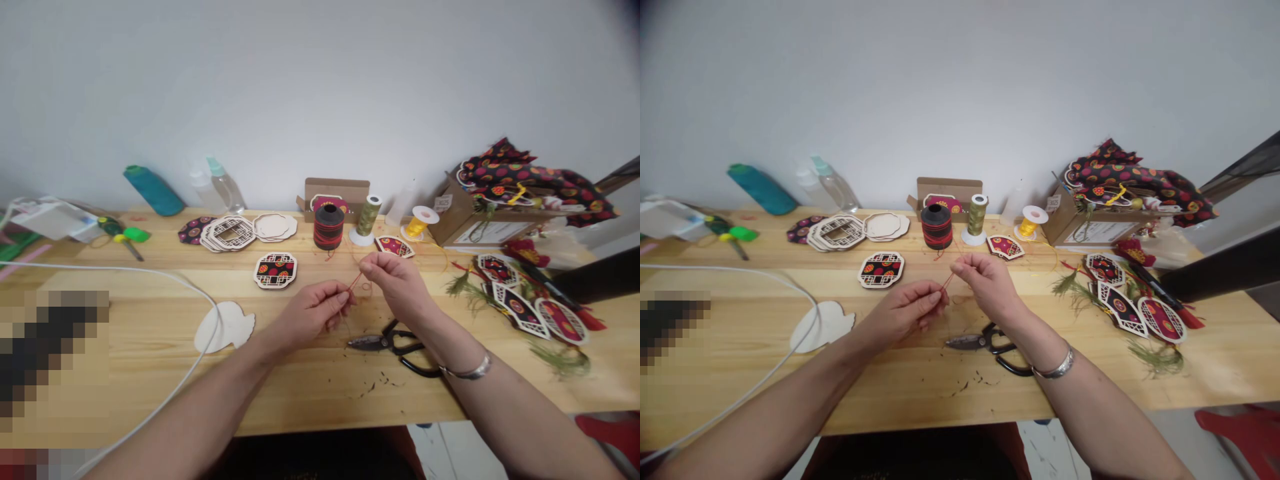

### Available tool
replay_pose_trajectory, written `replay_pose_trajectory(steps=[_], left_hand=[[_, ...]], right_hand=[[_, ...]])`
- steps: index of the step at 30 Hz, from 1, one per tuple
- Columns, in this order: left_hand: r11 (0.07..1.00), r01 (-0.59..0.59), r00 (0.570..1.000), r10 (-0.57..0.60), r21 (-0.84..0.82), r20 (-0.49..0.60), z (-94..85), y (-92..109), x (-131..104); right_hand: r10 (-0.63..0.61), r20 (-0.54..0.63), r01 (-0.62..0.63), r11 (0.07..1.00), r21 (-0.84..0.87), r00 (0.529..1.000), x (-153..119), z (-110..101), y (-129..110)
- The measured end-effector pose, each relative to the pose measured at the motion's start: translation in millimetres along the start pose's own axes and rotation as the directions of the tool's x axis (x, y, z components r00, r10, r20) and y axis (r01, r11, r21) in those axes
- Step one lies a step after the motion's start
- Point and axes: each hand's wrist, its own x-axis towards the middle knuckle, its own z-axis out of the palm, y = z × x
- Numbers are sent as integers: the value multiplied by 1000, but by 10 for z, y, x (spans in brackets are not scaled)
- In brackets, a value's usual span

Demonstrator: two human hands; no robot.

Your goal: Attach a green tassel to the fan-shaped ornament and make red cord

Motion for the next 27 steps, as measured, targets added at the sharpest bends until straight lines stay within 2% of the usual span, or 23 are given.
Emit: replay_pose_trajectory(steps=[3,6,8,10,11,12,13,16,17,18,20,27], left_hand=[[926,-192,968,232,325,-91,-11,-14,10],[762,-284,872,458,581,-173,-12,-37,15],[686,-237,751,579,688,-319,-19,-51,16],[672,-199,612,654,713,-445,-32,-51,13],[689,-208,577,660,694,-481,-37,-44,9],[718,-236,578,646,655,-499,-41,-32,4],[759,-270,619,608,592,-497,-40,-18,-3],[914,-267,844,374,304,-384,-19,14,-24],[950,-231,899,291,211,-327,-8,16,-29],[972,-195,934,225,133,-276,2,13,-31],[989,-147,966,149,28,-213,21,0,-27],[988,-115,978,94,-104,-186,47,-8,12]], right_hand=[[-60,-52,60,998,-15,997,11,-36,-23],[-129,-70,125,991,-56,989,9,-51,-35],[-181,-72,172,979,-107,981,0,-47,-35],[-256,-62,242,954,-175,965,-16,-34,-31],[-300,-52,283,935,-214,953,-26,-26,-29],[-345,-36,325,911,-253,938,-36,-17,-26],[-386,-16,366,885,-289,922,-47,-6,-24],[-469,41,450,815,-365,882,-76,27,-19],[-482,54,465,801,-376,875,-83,37,-18],[-488,62,472,794,-383,871,-88,47,-17],[-483,68,469,792,-391,873,-91,64,-14],[-468,85,460,790,-406,879,-75,75,9]])
